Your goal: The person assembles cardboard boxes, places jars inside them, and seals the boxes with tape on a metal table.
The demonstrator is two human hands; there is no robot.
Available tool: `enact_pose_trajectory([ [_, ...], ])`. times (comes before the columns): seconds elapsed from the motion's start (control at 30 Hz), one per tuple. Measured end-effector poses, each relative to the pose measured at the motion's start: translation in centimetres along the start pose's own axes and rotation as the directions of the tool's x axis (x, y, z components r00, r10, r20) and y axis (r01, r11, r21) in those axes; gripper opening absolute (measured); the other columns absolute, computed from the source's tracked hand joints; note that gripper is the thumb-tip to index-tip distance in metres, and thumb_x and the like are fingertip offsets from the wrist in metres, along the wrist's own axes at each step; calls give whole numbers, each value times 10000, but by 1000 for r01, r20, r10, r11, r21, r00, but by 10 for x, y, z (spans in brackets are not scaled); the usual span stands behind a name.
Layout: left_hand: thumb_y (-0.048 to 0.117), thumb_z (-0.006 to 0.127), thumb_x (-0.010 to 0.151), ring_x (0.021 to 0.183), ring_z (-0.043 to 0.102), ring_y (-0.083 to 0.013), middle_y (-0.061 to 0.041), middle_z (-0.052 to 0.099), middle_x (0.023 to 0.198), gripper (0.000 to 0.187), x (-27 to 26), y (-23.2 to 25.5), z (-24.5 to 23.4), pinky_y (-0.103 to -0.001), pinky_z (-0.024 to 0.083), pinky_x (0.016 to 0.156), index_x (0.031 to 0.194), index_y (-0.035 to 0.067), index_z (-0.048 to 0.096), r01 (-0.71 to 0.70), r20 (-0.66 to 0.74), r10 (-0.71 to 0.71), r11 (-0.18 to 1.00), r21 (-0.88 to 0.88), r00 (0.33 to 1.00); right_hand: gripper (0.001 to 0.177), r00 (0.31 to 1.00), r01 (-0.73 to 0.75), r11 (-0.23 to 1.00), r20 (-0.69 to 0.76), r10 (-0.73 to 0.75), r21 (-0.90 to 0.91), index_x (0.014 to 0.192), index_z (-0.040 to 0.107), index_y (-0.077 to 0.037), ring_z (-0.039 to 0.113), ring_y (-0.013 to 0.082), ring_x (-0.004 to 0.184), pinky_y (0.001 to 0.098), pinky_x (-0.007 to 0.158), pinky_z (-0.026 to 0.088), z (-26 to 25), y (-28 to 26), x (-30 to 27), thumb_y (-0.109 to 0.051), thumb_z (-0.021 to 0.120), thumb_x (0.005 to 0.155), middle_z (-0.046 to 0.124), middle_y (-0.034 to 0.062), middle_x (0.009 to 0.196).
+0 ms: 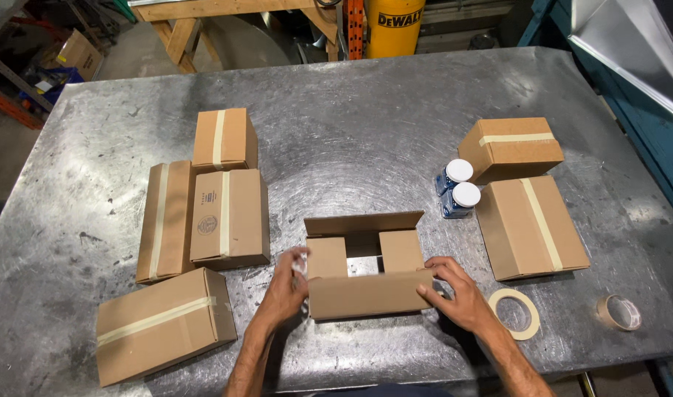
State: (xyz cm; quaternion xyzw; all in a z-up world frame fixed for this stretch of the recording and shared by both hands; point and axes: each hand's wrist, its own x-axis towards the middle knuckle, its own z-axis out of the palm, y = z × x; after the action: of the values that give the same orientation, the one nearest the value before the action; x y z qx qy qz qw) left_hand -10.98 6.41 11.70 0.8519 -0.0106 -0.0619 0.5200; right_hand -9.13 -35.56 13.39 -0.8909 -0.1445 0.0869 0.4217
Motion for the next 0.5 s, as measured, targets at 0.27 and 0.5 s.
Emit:
enact_pose_trajectory([
  [0.27,-148,531,886,1560,448,-415,-119,100,1877,1144,9,63,-24,-650,420,1255,1752,269,-89,-64,17,67,991,-116,998,825,997,-67,993,-40,71,100,1680,309,-163,631,249,1298,434,1053,624,16,-25,-1,-471,649,993,478,145,1549],
  [0.5,-10,508,898,1342,675,-411,-127,700,1440,602,-10,56,-22,-531,561,1136,1392,198,780,-205,-137,214,976,74,967,899,995,-61,991,-66,69,122,1726,289,-50,723,484,1253,553,1034,676,1,-56,-3,-227,769,987,613,318,1346],
])
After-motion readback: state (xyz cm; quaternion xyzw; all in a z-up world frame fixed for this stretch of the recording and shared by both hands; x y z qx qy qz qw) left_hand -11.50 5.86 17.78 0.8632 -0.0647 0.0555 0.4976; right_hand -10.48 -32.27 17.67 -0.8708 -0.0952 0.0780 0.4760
